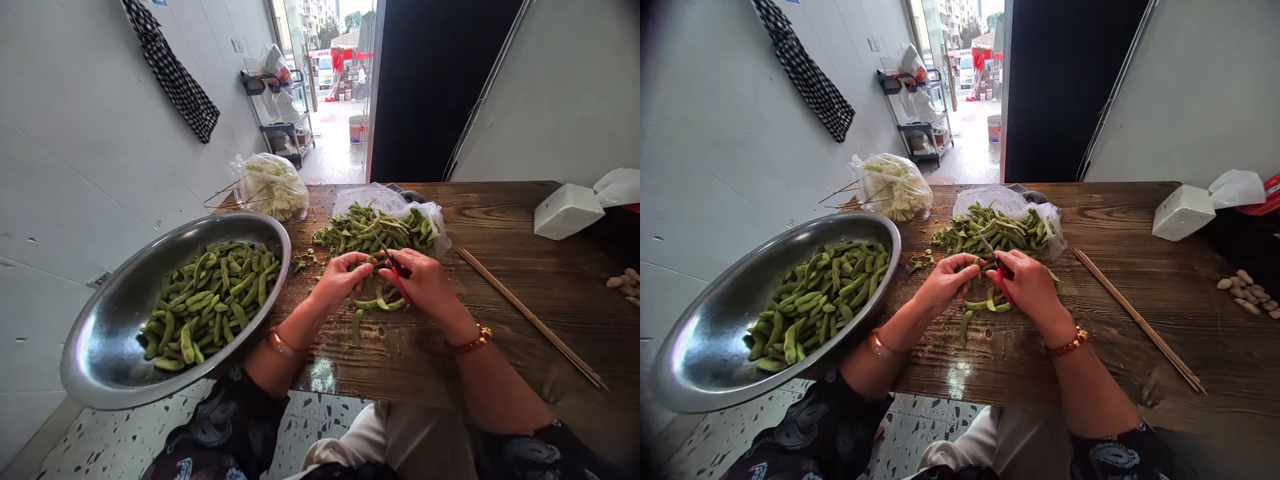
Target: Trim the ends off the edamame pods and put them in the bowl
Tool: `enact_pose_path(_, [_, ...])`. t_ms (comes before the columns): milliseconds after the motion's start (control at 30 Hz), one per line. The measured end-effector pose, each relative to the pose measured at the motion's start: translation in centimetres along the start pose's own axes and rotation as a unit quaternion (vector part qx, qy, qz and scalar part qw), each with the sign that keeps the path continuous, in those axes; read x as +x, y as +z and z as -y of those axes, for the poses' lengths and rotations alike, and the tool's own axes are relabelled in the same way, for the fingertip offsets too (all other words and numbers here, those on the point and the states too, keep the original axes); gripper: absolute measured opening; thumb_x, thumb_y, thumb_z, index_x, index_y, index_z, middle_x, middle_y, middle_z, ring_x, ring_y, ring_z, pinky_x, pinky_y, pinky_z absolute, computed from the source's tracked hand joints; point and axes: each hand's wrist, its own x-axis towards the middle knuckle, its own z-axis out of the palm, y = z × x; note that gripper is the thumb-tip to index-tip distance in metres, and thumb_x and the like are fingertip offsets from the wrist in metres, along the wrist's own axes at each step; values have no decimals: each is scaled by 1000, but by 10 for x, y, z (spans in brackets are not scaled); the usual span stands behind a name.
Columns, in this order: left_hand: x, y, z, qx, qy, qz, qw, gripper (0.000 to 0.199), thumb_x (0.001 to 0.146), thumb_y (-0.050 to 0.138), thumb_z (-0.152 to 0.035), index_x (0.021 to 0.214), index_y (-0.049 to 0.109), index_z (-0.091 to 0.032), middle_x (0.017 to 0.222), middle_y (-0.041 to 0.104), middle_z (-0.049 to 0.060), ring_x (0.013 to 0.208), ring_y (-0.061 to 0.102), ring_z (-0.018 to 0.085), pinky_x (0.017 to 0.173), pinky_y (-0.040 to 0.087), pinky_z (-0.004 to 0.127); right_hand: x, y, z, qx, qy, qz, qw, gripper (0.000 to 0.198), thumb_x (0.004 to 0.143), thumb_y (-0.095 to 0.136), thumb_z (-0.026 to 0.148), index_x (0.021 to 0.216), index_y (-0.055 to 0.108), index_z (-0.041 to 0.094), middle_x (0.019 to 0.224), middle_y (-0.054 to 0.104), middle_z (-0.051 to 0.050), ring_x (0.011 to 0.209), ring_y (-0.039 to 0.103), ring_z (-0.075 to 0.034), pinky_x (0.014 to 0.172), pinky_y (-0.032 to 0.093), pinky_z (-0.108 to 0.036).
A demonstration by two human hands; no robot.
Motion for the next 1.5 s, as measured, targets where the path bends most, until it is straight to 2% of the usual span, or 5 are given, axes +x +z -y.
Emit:
enact_pose_path(167, [1,-2,0,28,13,-10,999,36,71,73,-40,91,65,-12,59,53,-4,39,40,2,36,28,16,-1,3,4,-5,-24,0,1000,40,82,64,46,114,65,21,101,66,-9,84,64,-22,74,51,-33])
enact_pose_path(333, [-1,-2,-2,37,37,-8,999,35,71,73,-41,89,66,-12,65,59,-1,42,41,2,37,29,16,0,7,1,12,-56,3,998,41,79,68,45,112,65,22,100,64,-8,88,62,-22,74,51,-33])
enact_pose_path(533, [-4,3,-1,25,33,2,999,34,69,75,-38,91,66,-13,58,56,-3,41,41,3,39,29,17,0,11,-1,23,-83,-1,996,47,76,71,45,115,63,22,103,61,-10,94,59,-25,80,51,-38])
enact_pose_path(900, [-4,1,-2,25,22,17,999,29,71,74,-35,86,67,-11,52,52,-4,39,39,3,38,27,17,-2,14,0,23,-64,23,997,32,81,67,42,106,67,22,93,62,-7,82,60,-20,74,51,-32])
enact_pose_path(1500, [2,-22,-10,71,-69,52,994,30,67,77,-36,81,69,-11,45,47,-5,35,36,2,34,23,15,0,10,-2,-14,-66,105,992,22,84,63,40,90,69,20,79,59,-4,69,56,-16,66,45,-29])
